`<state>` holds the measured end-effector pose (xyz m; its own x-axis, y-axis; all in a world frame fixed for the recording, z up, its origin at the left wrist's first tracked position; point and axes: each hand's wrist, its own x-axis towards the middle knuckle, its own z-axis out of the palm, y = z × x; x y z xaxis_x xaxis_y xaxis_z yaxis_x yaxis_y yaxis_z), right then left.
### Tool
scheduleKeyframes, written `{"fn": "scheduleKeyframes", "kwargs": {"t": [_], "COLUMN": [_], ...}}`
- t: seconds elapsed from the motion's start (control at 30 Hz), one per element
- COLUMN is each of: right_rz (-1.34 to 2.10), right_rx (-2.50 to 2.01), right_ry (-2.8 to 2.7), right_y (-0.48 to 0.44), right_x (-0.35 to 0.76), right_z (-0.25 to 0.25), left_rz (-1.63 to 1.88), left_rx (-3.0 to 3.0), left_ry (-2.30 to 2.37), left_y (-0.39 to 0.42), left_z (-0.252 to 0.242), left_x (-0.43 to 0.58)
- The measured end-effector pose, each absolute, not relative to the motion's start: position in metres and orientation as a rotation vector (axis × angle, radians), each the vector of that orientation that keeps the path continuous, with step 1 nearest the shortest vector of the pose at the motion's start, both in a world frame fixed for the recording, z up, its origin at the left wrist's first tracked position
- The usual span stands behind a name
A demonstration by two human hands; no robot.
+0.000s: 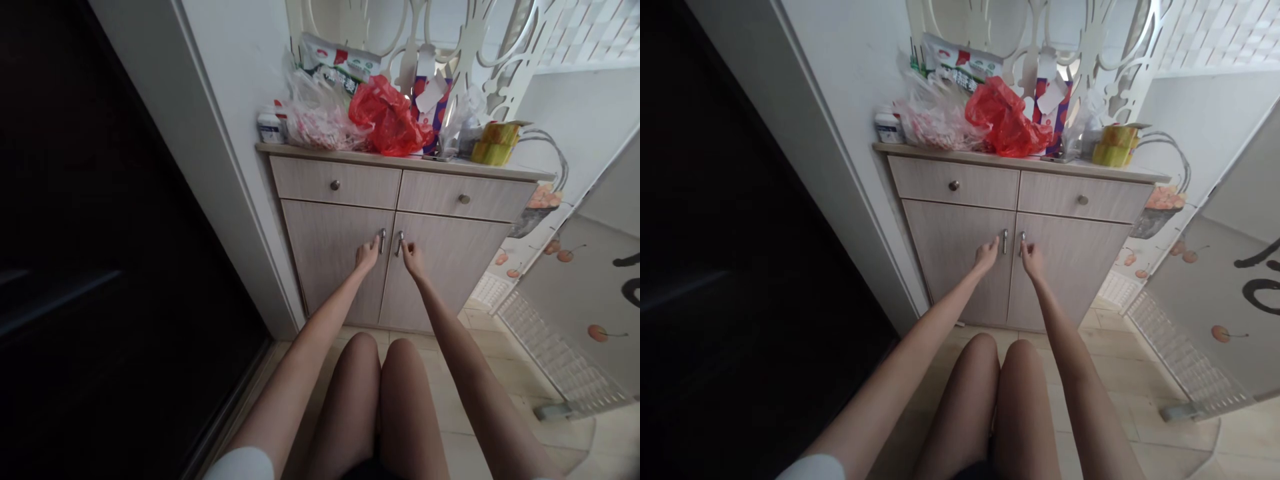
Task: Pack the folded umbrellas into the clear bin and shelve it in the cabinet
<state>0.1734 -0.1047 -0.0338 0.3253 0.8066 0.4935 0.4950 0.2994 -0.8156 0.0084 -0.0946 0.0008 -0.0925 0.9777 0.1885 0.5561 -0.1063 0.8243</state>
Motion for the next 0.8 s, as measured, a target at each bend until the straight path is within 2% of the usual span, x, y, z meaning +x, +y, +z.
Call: {"fn": "scheduleKeyframes", "kwargs": {"t": [0.1, 0.37, 0.6, 0.8], "right_rz": [0.236, 0.311, 0.195, 0.203], "right_rx": [-1.355, -1.359, -1.280, -1.374], "right_ry": [-1.302, -1.352, -1.359, -1.269], "right_y": [-0.093, -0.093, -0.191, -0.286], "right_x": [0.166, 0.154, 0.167, 0.199], "right_z": [-0.042, -0.047, -0.057, -0.061], "left_rz": [1.176, 1.198, 1.307, 1.576], "left_rx": [1.798, 1.863, 1.897, 1.817], "left_ry": [1.604, 1.487, 1.411, 1.293], "left_y": [-0.086, -0.091, -0.150, -0.207], "left_z": [-0.008, -0.020, -0.039, -0.057], "left_x": [0.019, 0.025, -0.015, -0.064]}}
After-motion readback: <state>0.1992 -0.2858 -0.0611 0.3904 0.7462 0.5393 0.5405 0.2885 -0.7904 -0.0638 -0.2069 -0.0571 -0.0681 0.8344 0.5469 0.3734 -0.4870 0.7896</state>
